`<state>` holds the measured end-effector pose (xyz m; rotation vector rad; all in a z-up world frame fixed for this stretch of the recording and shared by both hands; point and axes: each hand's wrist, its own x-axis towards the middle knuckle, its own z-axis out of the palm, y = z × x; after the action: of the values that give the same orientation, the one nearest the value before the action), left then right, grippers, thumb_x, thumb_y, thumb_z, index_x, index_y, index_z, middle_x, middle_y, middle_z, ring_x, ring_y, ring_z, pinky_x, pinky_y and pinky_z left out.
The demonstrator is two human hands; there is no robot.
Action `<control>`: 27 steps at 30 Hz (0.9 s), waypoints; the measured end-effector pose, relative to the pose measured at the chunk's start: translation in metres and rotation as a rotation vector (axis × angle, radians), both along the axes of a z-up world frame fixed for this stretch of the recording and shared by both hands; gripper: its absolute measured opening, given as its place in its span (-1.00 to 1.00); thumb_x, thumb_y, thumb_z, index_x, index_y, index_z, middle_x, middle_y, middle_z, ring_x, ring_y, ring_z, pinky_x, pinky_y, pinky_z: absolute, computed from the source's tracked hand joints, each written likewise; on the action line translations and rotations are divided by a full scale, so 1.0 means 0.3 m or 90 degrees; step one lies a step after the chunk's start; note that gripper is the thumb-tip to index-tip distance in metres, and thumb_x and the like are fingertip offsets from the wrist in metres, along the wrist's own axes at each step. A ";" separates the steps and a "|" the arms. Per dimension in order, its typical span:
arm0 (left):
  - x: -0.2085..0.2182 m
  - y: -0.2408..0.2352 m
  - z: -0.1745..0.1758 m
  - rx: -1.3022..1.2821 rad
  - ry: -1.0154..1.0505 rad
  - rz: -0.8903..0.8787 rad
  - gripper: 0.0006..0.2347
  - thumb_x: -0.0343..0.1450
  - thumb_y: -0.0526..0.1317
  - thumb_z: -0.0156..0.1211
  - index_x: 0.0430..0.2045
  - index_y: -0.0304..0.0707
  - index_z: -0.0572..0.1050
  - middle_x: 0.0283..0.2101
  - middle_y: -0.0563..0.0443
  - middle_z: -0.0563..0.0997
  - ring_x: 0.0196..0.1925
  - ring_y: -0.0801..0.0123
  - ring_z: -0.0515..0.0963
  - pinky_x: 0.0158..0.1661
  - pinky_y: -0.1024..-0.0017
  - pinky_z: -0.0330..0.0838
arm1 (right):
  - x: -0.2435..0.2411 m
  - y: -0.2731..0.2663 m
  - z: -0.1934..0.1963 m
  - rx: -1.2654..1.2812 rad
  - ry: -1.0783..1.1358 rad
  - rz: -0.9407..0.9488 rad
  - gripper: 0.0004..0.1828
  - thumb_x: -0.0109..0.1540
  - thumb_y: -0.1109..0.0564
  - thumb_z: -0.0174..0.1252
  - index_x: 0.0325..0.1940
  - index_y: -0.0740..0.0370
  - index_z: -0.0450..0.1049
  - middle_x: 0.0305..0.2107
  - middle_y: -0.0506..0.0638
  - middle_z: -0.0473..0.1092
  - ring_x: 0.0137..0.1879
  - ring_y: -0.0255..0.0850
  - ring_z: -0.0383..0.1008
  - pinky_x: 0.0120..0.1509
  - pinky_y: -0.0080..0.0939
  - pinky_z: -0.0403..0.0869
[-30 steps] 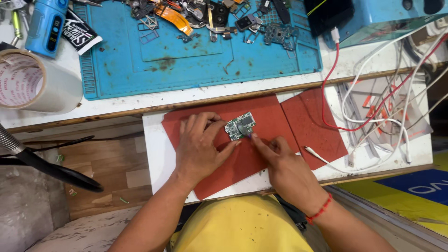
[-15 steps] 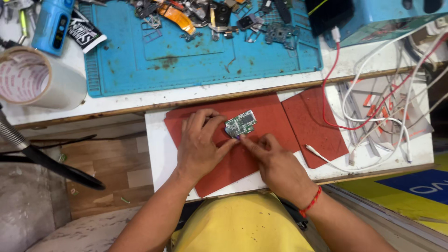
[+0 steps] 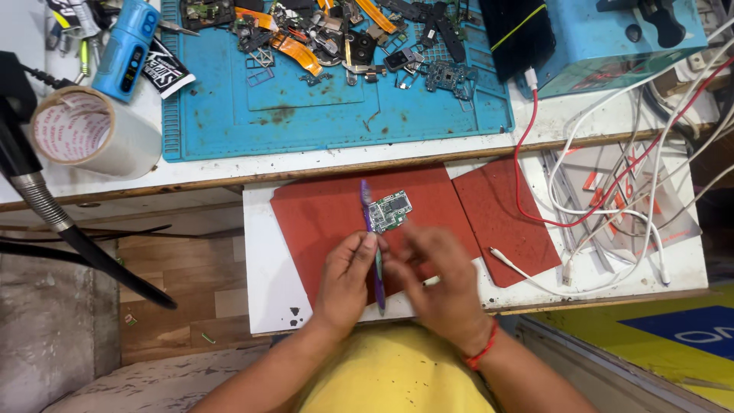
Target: The person uses a toothbrush to scrub a small green circuit board placed on a red mat. They then use a hot air gun to apply heat to the board while holding it steady with their other hand. The person returns to scrubbing the board with the toothbrush after setting the hot air gun aside.
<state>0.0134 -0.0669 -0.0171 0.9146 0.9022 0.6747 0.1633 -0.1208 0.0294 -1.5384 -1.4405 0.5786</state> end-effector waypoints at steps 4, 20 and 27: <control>-0.074 0.044 0.064 0.073 0.189 -0.257 -0.71 0.56 -0.09 -0.03 -0.35 -0.34 0.55 -0.52 0.07 0.48 -0.51 0.52 0.38 -0.45 0.50 0.31 | 0.135 0.073 0.036 0.015 -0.006 0.131 -0.51 0.12 0.28 0.39 0.13 0.23 0.50 -0.11 0.13 0.43 -0.12 -0.21 0.58 -0.16 -0.29 0.63; -0.189 0.057 0.103 0.664 0.569 -0.229 -0.68 0.38 -0.40 0.13 0.04 -0.25 0.57 -0.21 -0.06 0.58 -0.44 0.12 0.60 -0.43 0.23 0.51 | 0.176 0.203 -0.007 -0.114 -0.275 0.194 -0.38 0.07 0.15 0.39 0.22 0.26 0.48 0.09 0.16 0.33 0.19 0.10 0.33 0.24 0.00 0.40; -0.183 0.121 0.093 0.891 0.727 -0.330 -0.54 0.25 -0.42 0.10 0.10 -0.40 0.46 -0.26 -0.09 0.50 -0.58 0.24 0.57 -0.62 0.32 0.49 | 0.193 0.201 -0.035 -0.152 -0.230 0.157 -0.43 0.04 0.09 0.46 0.12 0.19 0.55 0.00 0.09 0.33 0.11 0.03 0.35 0.21 -0.03 0.42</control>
<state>-0.0415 -0.0307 0.0107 2.8518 1.0055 0.1768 0.2212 -0.0604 0.0190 -1.7285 -1.9111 0.6609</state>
